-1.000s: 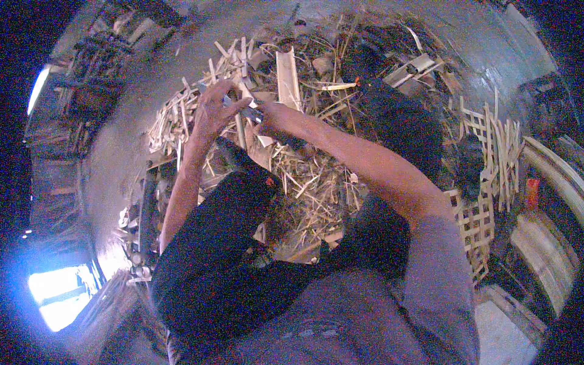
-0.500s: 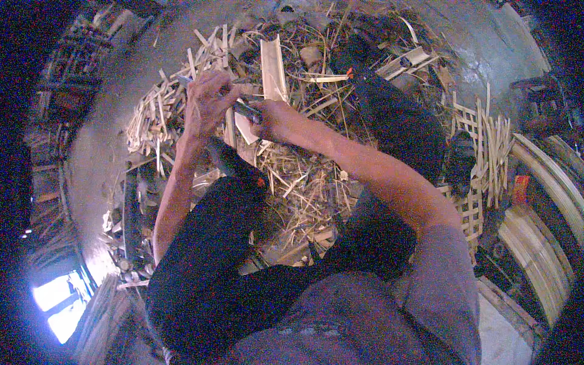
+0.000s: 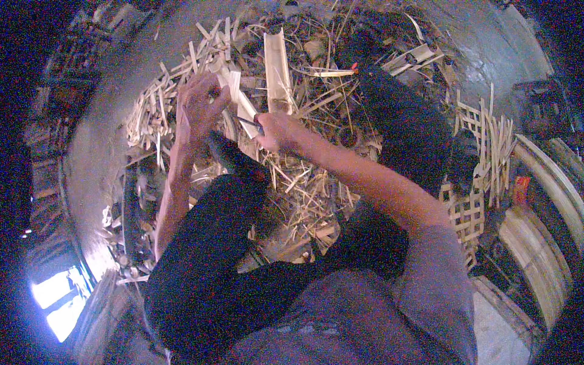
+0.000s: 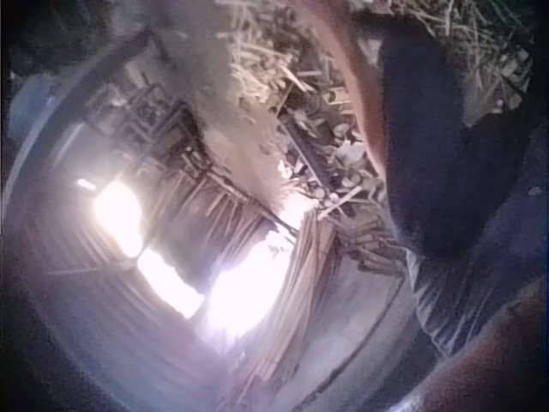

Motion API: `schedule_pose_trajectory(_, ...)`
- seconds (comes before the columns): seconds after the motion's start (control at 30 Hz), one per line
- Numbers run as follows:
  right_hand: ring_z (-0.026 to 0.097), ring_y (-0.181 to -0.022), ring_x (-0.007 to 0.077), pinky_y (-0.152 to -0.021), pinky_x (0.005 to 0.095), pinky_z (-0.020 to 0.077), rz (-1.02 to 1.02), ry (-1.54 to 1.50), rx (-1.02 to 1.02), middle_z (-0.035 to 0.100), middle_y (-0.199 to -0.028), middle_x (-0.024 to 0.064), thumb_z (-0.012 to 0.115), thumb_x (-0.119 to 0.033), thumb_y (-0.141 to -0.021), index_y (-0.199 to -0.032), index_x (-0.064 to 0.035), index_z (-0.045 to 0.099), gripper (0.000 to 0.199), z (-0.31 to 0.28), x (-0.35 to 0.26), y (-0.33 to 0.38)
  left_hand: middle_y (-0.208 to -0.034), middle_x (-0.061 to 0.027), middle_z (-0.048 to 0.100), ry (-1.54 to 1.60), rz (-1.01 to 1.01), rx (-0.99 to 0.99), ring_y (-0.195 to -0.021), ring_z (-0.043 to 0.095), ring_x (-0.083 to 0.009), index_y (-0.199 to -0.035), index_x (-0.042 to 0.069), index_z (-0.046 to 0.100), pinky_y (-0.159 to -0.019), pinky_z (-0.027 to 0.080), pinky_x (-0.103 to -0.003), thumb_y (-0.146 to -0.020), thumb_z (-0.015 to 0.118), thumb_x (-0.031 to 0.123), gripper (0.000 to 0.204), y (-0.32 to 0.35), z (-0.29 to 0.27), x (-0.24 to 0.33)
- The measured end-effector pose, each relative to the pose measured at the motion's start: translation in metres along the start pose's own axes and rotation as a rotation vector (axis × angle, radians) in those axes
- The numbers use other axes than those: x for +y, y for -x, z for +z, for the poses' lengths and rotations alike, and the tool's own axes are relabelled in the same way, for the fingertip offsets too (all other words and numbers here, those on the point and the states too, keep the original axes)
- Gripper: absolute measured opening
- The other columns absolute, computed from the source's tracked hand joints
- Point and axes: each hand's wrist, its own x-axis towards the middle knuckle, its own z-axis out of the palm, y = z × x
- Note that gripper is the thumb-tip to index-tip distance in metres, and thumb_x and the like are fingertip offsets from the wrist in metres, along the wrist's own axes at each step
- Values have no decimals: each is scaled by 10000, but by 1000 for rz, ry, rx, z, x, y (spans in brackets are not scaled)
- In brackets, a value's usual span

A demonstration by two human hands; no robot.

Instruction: The person sits on the floor and uses a knife to shave thin strips from a piece of wood. They repeatedly hold the wood and pull the knife along its surface to create shavings, which accumulate on the floor.

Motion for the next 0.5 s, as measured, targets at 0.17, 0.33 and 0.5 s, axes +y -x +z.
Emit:
schedule_pose_trajectory(0.17, 638, -668, 305, -646, 437, 486, 138, -179, -165, 624, -672, 177, 600, -270, -774, -868, 2, 608, 288, 20, -12, 5, -694, -123, 503, 59, 44, 55, -645, 505, -257, -734, -23, 489, -605, 398, -367, -751, 613, 100, 176, 3, -8, 3)
schedule_pose_trajectory(0.33, 629, -792, 424, -731, 504, 484, -9, 131, 61, 642, -819, 243, 576, -247, -795, -938, 9, 613, 295, 21, 3, 4, -671, -102, 504, 83, -82, -2, -606, 470, -212, -740, -22, 503, -590, 392, -350, -789, 617, 122, 190, -5, -6, 4)
schedule_pose_trajectory(0.5, 591, -595, 263, -581, 393, 472, 162, -302, -273, 601, -653, 172, 591, -249, -761, -825, 2, 603, 259, 48, -2, 4, -658, -60, 562, 258, -340, -12, -598, 515, -133, -773, -5, 535, -569, 429, -303, -835, 641, 228, 263, -4, 7, -8)
